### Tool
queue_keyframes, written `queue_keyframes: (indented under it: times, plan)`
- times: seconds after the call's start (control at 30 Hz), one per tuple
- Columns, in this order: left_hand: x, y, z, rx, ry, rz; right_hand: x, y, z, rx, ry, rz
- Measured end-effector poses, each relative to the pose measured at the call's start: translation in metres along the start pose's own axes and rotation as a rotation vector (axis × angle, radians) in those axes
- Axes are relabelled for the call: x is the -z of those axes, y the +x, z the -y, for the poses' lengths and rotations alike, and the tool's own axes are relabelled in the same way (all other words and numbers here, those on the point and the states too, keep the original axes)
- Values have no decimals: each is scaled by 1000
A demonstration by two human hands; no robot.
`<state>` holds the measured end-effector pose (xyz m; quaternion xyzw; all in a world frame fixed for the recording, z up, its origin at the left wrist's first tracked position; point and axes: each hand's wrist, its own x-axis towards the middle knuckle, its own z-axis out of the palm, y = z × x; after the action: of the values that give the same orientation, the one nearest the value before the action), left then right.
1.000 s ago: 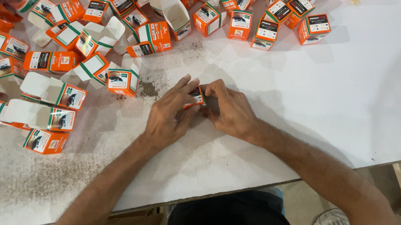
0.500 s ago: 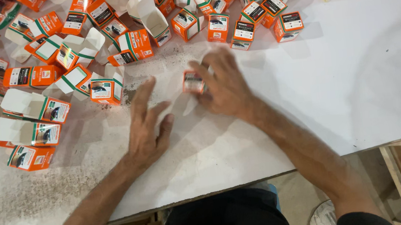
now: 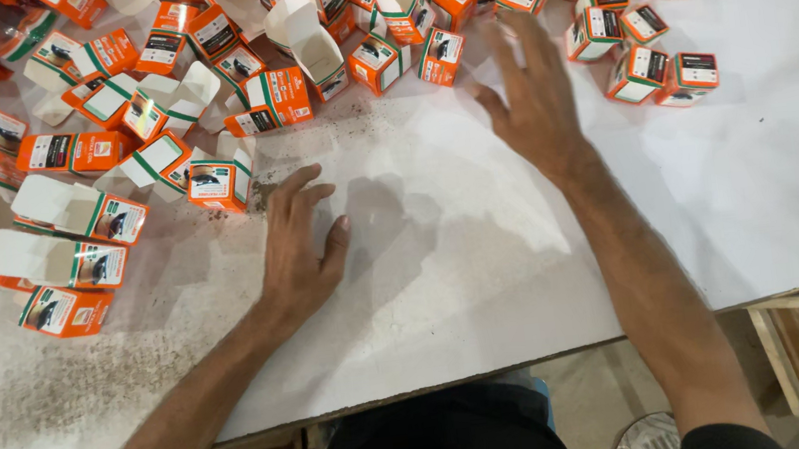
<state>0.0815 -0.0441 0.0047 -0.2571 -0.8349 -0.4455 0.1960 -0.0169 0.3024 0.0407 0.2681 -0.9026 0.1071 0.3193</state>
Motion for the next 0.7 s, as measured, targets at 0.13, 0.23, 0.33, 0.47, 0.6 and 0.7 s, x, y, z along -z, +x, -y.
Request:
queue_keyframes:
  times: [0.13, 0.23, 0.33, 0.47, 0.6, 0.7]
  plan:
    - [4, -8, -1, -77, 54, 36, -34, 24, 14, 135, -94, 191]
    - [13, -14, 7, -122, 109, 10, -17, 16, -2, -13, -274, 199]
    - [16, 5, 25, -222, 282, -33, 9, 3, -9, -99, -756, 93]
    - [11, 84, 60, -209, 632, -51, -12, 17, 38, 0, -107, 46]
    - [10, 127, 67, -199, 625, 63, -50, 31, 94, -498, 626, 343]
    - [10, 101, 50, -486, 621, 52, -60, 33, 98, -882, 1451, 502]
